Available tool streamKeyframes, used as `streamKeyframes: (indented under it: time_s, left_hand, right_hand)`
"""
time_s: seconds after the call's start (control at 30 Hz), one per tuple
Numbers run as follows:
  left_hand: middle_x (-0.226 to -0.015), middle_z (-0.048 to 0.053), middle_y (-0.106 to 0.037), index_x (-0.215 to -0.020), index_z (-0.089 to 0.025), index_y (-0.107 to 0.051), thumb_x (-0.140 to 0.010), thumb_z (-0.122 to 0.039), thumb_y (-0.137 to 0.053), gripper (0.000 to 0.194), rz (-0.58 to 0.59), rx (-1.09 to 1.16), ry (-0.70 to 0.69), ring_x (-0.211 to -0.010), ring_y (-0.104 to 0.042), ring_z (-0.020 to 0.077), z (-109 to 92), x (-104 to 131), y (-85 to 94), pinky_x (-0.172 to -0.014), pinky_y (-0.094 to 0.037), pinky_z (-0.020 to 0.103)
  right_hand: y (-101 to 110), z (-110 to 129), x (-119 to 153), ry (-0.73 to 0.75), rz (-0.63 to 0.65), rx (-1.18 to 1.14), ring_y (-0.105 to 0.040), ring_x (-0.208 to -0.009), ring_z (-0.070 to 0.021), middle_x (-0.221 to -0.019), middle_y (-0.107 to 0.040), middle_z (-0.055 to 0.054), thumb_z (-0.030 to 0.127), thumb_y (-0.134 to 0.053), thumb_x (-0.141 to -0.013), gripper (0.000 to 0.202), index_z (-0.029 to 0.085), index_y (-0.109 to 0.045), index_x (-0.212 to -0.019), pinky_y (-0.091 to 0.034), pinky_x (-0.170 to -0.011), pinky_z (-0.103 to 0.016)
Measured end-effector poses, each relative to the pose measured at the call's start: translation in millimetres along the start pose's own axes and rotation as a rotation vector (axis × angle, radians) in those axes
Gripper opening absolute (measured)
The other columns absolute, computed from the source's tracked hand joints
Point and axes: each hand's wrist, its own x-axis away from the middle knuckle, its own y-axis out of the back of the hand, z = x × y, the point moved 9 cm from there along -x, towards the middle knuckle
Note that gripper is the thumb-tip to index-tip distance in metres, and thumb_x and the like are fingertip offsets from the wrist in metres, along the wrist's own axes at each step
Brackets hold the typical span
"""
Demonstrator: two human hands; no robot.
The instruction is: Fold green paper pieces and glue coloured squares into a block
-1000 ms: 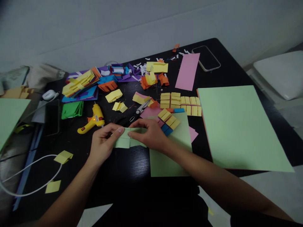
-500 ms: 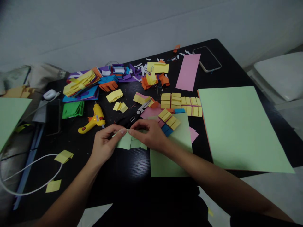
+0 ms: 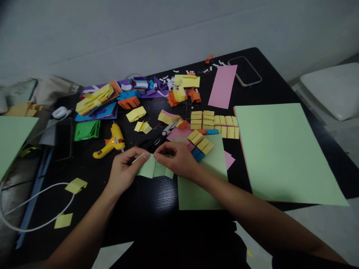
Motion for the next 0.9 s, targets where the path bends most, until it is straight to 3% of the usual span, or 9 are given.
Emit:
streamKeyframes:
  time_s: [0.27,0.63,0.77,0.9]
  left_hand:
    - [-0.063,-0.001,-0.067,-0.081,-0.017,-0.075,-0.087,-0.035,-0.078,0.02,0.084,0.065,0.029,-0.053,-0.055,0.0102,6.3,-0.2,-5.5,-0.049,-0.041,0.019]
    - [-0.061,0.0,-0.067,-0.078,-0.018,-0.076,-0.089,-0.04,-0.078,0.024,-0.011,0.084,0.043,-0.051,-0.054,0.0107,8.0,-3.4,4.6,-0.047,-0.041,0.02]
    - [-0.061,0.0,-0.066,-0.08,-0.018,-0.076,-0.089,-0.043,-0.078,0.027,0.02,0.096,0.049,-0.05,-0.054,0.0107,10.4,-3.2,2.8,-0.046,-0.04,0.02]
    - [-0.062,0.001,-0.068,-0.082,-0.018,-0.078,-0.09,-0.044,-0.077,0.027,0.051,0.097,0.057,-0.052,-0.055,0.0115,10.9,-2.9,0.4,-0.048,-0.041,0.021]
  right_hand:
    - [-2.6,-0.5,1.2,-0.004,0.016,0.048,-0.072,-0.077,-0.0171,-0.082,-0.079,-0.003,0.03,-0.073,-0.085,0.013,0.018,-0.078,-0.085,-0.056,-0.073,-0.029]
    - [3.4,1.9,-0.2,0.012,-0.045,0.053,-0.071,-0.077,-0.0171,-0.081,-0.078,-0.002,0.031,-0.074,-0.087,0.012,0.02,-0.076,-0.083,-0.058,-0.075,-0.031]
    - [-1.3,-1.0,0.4,-0.032,0.009,0.014,-0.069,-0.071,-0.016,-0.076,-0.075,-0.001,0.032,-0.074,-0.085,0.013,0.019,-0.075,-0.083,-0.056,-0.069,-0.029]
    - [-3.4,-2.5,0.3,-0.052,0.048,0.034,-0.071,-0.076,-0.0172,-0.081,-0.077,-0.002,0.029,-0.075,-0.083,0.011,0.019,-0.076,-0.086,-0.057,-0.073,-0.031]
